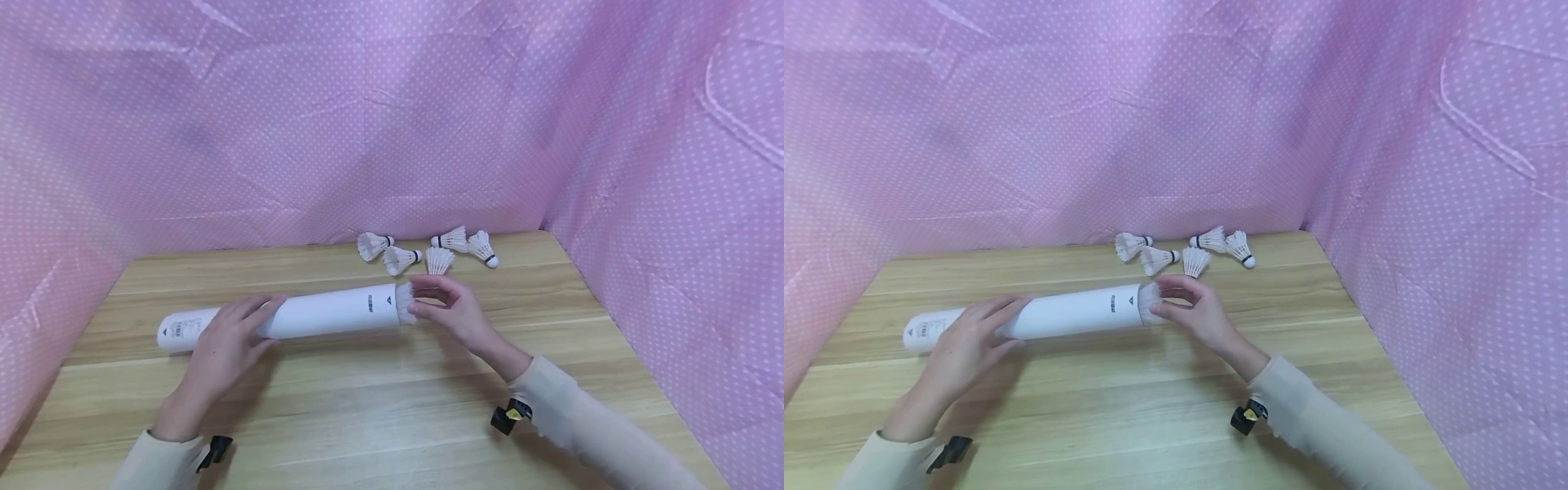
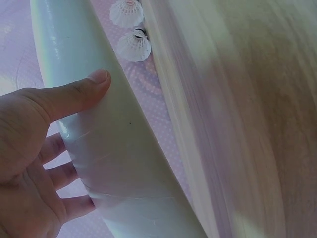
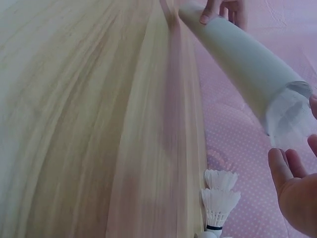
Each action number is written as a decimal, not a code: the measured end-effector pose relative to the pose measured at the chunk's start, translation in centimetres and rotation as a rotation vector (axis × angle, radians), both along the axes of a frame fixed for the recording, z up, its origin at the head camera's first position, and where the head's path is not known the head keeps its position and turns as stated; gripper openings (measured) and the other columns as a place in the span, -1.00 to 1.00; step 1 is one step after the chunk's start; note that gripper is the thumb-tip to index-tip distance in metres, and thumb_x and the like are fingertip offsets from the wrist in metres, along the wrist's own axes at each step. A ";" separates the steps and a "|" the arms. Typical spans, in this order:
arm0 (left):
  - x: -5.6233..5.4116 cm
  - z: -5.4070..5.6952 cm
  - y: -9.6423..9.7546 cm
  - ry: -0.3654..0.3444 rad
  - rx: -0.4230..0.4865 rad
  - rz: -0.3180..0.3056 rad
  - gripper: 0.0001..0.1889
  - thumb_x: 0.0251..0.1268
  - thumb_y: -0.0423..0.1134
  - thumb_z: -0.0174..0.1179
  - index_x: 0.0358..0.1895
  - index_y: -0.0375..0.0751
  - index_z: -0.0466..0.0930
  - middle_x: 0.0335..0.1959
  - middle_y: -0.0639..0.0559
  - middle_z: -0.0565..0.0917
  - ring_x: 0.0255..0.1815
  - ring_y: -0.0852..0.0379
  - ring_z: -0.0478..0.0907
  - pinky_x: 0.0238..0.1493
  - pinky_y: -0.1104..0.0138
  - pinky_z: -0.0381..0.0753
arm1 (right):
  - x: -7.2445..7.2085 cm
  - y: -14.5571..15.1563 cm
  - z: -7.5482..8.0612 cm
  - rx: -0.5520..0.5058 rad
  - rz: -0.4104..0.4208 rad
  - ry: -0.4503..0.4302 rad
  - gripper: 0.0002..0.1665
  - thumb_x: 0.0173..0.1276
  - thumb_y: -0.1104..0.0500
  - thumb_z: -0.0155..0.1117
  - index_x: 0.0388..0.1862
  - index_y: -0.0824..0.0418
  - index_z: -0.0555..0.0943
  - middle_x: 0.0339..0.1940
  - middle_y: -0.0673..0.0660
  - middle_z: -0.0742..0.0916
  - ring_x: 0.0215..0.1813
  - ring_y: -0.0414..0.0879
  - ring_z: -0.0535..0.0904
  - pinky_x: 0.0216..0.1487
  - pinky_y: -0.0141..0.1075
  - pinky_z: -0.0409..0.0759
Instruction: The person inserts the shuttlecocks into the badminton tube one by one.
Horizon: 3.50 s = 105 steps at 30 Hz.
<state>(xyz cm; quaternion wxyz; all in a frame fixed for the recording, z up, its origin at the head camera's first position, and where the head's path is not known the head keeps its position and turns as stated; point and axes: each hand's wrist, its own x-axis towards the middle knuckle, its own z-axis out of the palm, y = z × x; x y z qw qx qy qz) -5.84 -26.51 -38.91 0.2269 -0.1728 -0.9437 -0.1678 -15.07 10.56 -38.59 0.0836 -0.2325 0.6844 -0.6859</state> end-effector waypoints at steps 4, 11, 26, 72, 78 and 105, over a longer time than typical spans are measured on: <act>-0.1 0.0 0.1 -0.009 0.009 0.007 -0.06 -0.28 -0.45 0.63 0.38 -0.05 0.51 0.17 -0.16 0.61 0.11 -0.29 0.54 0.23 -0.17 0.45 | 0.0 -0.2 -0.1 0.002 0.001 0.003 -0.44 0.26 0.46 0.39 0.26 0.39 0.54 0.15 0.30 0.66 0.21 0.10 0.59 0.18 -0.16 0.65; -0.1 -0.1 0.0 -0.010 0.001 0.009 -0.05 -0.30 -0.46 0.64 0.37 -0.06 0.51 0.16 -0.17 0.61 0.11 -0.29 0.54 0.24 -0.18 0.45 | -0.1 0.1 -0.3 -0.002 0.082 0.014 -0.35 0.22 0.50 0.40 0.31 0.46 0.46 0.19 0.35 0.62 0.26 0.25 0.53 0.28 -0.07 0.58; -0.3 -0.3 0.0 0.002 0.007 -0.019 -0.07 -0.31 -0.47 0.64 0.35 -0.10 0.52 0.16 -0.16 0.61 0.11 -0.29 0.54 0.25 -0.17 0.44 | -0.3 0.1 -0.3 0.005 0.131 -0.010 -0.33 0.19 0.47 0.45 0.31 0.42 0.49 0.25 0.29 0.62 0.29 0.27 0.52 0.30 -0.02 0.55; 0.0 -0.4 -0.3 -0.008 0.006 0.001 -0.03 -0.30 -0.45 0.65 0.40 -0.05 0.49 0.18 -0.17 0.61 0.13 -0.27 0.54 0.26 -0.15 0.43 | -2.8 1.6 -0.7 0.173 0.029 0.035 -0.45 0.33 0.35 0.39 0.30 0.35 0.53 0.26 0.23 0.62 0.27 0.27 0.52 0.27 -0.11 0.59; 0.1 -0.4 -0.5 -0.010 0.001 0.003 -0.04 -0.29 -0.45 0.64 0.40 -0.05 0.49 0.18 -0.15 0.61 0.13 -0.26 0.53 0.27 -0.13 0.42 | -5.1 3.1 -1.0 0.200 -0.074 0.049 -0.48 0.33 0.37 0.37 0.26 0.43 0.53 0.23 0.42 0.59 0.22 0.32 0.54 0.11 -0.34 0.65; 0.1 -0.5 -0.5 -0.041 -0.015 0.015 -0.08 -0.22 -0.40 0.63 0.40 -0.06 0.49 0.20 -0.18 0.60 0.16 -0.29 0.52 0.31 -0.16 0.38 | -9.8 5.8 -2.9 0.489 -0.140 0.078 -0.23 0.38 0.23 0.38 0.51 0.29 0.32 0.52 0.26 0.37 0.48 0.33 0.24 0.46 0.17 0.30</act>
